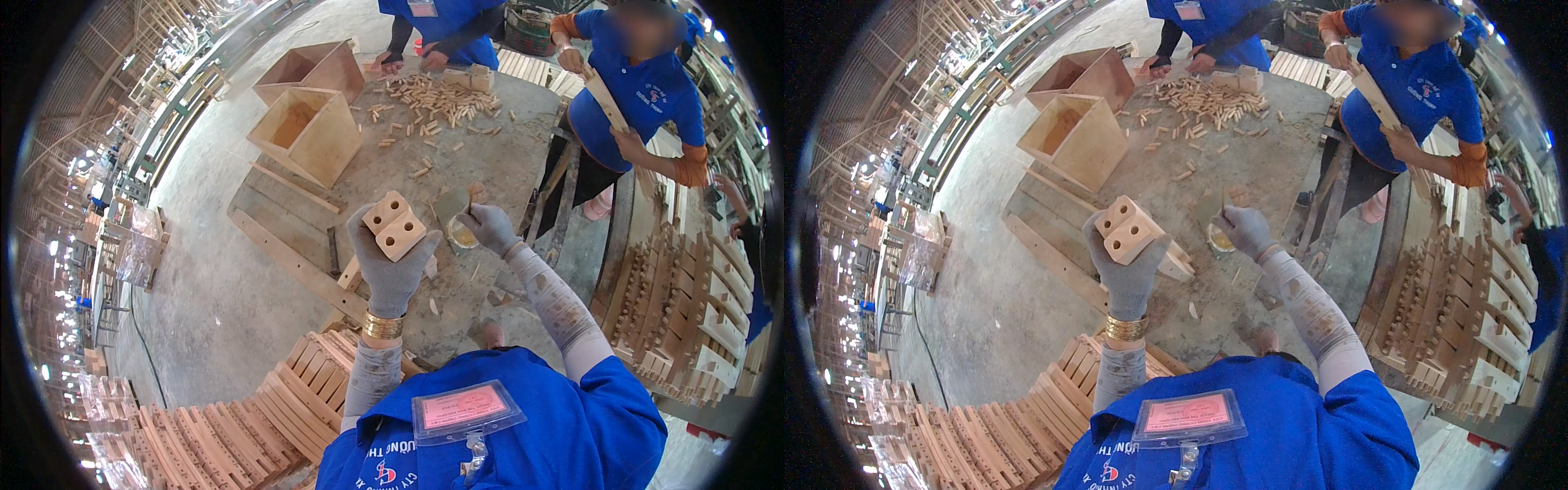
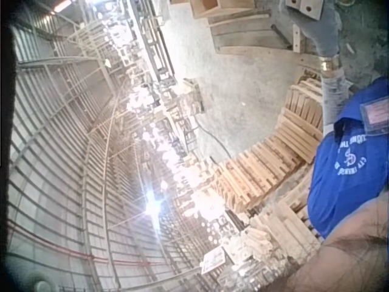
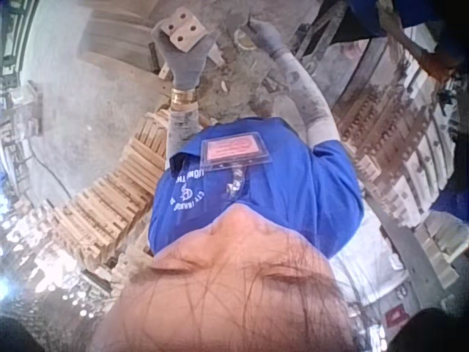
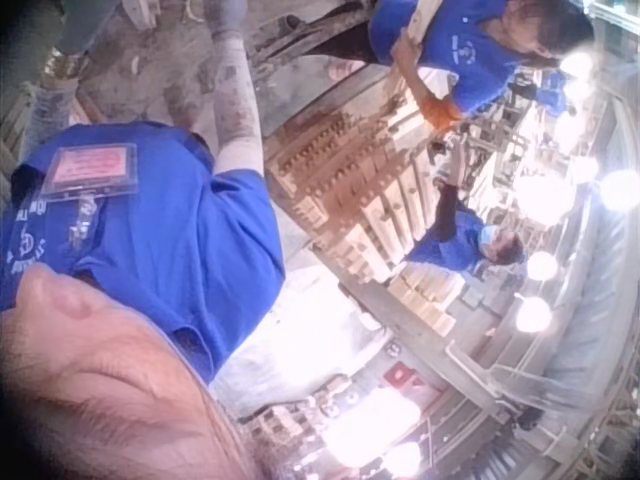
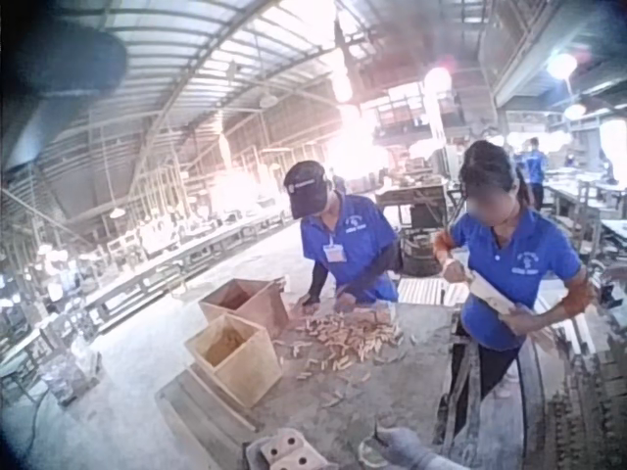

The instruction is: The person applies glue to the holes of small wooden blocks using a brush and a small container. They repeatedly pick up blocks from a stack, apply the adhesive, and place them back down. Other workers are visible in the background handling similar wooden components.

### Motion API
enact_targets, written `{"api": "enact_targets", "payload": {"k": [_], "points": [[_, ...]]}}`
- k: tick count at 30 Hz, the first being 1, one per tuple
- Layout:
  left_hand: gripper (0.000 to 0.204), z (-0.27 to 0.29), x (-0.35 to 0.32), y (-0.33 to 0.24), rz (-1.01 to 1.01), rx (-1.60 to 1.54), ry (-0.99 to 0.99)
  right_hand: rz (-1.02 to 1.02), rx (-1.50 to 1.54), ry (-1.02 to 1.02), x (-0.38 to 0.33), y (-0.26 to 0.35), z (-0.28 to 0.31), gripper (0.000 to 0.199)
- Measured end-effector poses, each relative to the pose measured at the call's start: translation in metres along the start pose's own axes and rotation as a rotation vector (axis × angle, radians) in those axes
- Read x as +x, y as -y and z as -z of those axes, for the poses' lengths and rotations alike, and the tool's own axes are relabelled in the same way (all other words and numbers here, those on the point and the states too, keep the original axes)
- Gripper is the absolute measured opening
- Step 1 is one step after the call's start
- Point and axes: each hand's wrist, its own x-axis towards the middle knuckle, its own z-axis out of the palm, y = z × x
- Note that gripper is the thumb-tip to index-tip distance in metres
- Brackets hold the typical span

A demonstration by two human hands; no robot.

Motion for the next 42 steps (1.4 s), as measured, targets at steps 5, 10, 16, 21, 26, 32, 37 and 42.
{"api": "enact_targets", "payload": {"k": [5,10,16,21,26,32,37,42], "points": [[0.072,-0.001,0.001,0.000,0.031,-0.038,0.001,-0.044,0.270,-0.036,-0.005,0.006,0.014,0.025],[0.074,0.001,0.002,0.000,-0.036,0.020,-0.009,-0.194,0.674,-0.211,0.012,0.090,0.100,0.024],[0.072,-0.002,0.003,0.000,-0.044,-0.026,0.007,0.174,0.666,-0.261,0.013,0.211,0.174,0.014],[0.069,-0.002,0.006,0.000,-0.111,0.032,0.032,0.577,0.287,-0.136,0.024,0.235,0.172,0.010],[0.068,-0.001,0.006,-0.003,-0.093,-0.003,0.041,0.672,0.167,-0.072,0.031,0.241,0.161,0.014],[0.069,0.003,0.007,0.000,-0.126,0.052,0.031,0.679,0.056,-0.081,0.032,0.248,0.158,0.017],[0.068,0.003,0.007,0.004,-0.090,-0.028,0.047,0.672,0.076,-0.133,0.030,0.251,0.156,0.015],[0.068,0.008,0.009,0.006,-0.075,-0.002,0.084,0.348,0.376,-0.219,0.012,0.254,0.170,0.010]]}}
